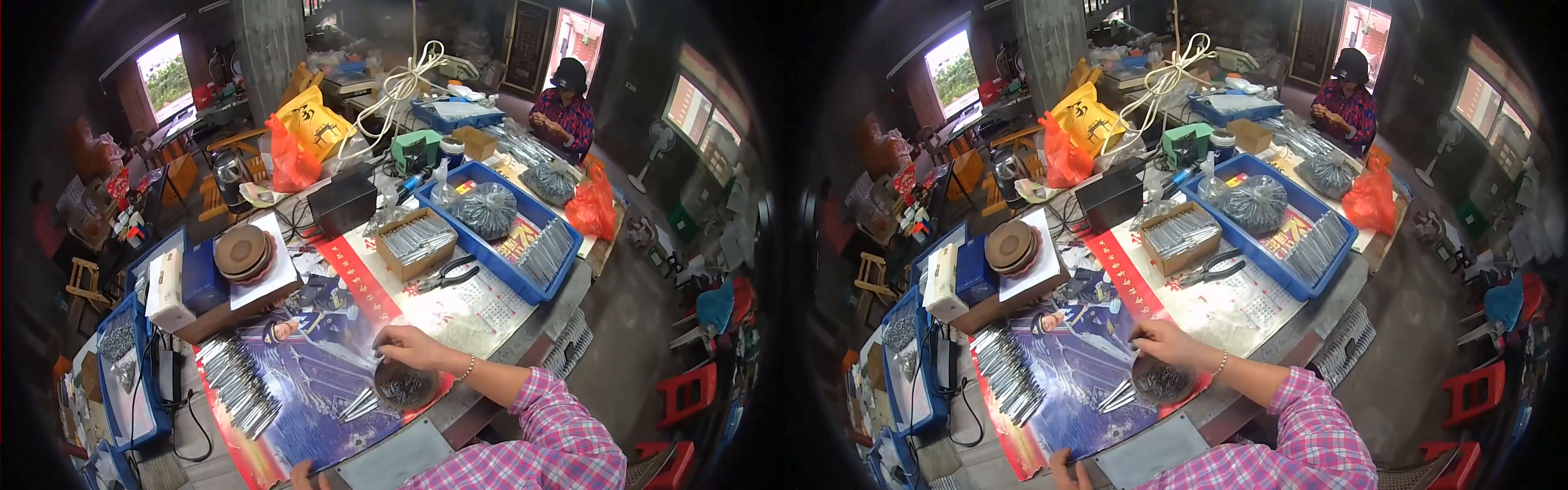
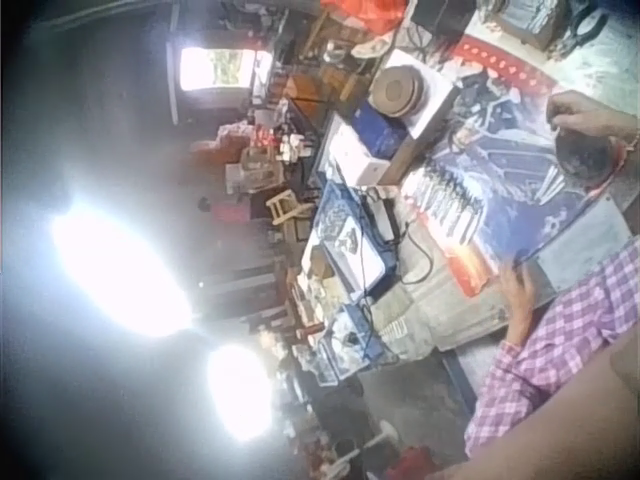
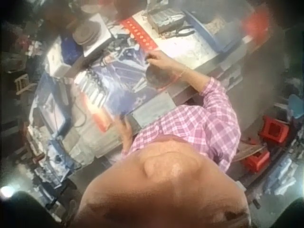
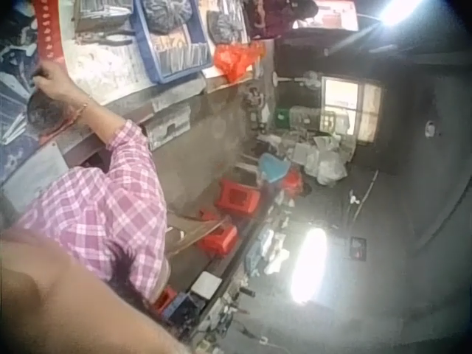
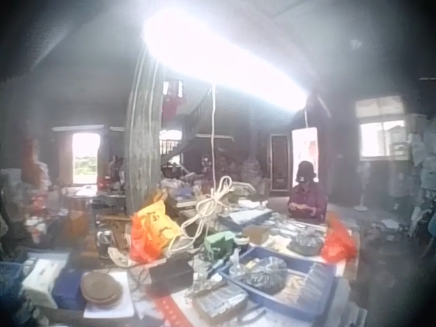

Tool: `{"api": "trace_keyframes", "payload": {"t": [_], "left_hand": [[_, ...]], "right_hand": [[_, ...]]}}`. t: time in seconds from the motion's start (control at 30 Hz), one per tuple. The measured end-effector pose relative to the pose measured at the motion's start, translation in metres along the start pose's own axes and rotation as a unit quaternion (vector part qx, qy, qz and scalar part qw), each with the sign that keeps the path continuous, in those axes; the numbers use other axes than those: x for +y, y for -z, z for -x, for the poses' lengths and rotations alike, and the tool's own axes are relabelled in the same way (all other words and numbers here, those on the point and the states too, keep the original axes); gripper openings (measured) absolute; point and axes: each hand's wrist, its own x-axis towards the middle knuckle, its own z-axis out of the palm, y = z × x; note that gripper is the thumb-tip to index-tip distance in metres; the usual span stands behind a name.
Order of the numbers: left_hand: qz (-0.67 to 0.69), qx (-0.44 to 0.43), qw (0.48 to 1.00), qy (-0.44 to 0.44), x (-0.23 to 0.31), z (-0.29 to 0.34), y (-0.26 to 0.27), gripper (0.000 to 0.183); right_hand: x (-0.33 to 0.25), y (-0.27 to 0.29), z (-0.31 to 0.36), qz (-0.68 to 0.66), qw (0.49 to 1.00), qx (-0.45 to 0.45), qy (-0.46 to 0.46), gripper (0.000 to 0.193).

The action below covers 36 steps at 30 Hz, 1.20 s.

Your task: The person assembles metal components by picking up metal strips and small fasteners from a bowl and joining them together by hand.

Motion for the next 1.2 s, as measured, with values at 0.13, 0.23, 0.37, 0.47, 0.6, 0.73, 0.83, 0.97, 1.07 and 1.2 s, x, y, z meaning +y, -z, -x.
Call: {"api": "trace_keyframes", "payload": {"t": [0.13,0.23,0.37,0.47,0.6,0.73,0.83,0.97,1.07,1.2], "left_hand": [[0.022,-0.001,0.999,0.036,0.013,-0.002,-0.004,0.034],[-0.004,-0.013,0.999,0.048,0.024,-0.005,-0.001,0.033],[-0.02,-0.024,0.999,0.034,0.029,-0.008,0.0,0.032],[-0.024,-0.017,0.998,0.048,0.027,-0.004,0.001,0.032],[-0.049,-0.015,0.998,0.029,0.032,-0.009,0.001,0.031],[-0.049,-0.023,0.998,0.029,0.035,-0.008,0.006,0.031],[-0.009,-0.052,0.998,0.04,0.04,-0.013,0.008,0.031],[-0.004,-0.044,0.998,0.051,0.029,-0.008,0.003,0.03],[-0.044,-0.046,0.997,0.037,0.025,-0.008,0.003,0.03],[-0.047,-0.022,0.998,0.02,0.018,-0.007,-0.003,0.032]], "right_hand": [[0.023,0.018,0.003,-0.098,0.993,0.061,-0.014,0.012],[0.032,0.022,0.005,-0.134,0.986,0.094,-0.017,0.012],[0.041,0.023,-0.003,-0.16,0.982,0.098,-0.017,0.011],[0.046,0.02,0.0,-0.175,0.979,0.106,-0.009,0.01],[0.061,0.018,0.0,-0.123,0.986,0.112,0.014,0.009],[0.057,0.018,-0.004,-0.136,0.985,0.102,0.021,0.009],[0.055,0.021,-0.001,-0.104,0.991,0.078,-0.003,0.009],[0.056,0.018,-0.002,-0.113,0.988,0.101,0.006,0.009],[0.059,0.019,-0.002,-0.112,0.988,0.107,0.007,0.009],[0.05,0.021,-0.003,-0.102,0.99,0.097,0.011,0.008]]}}
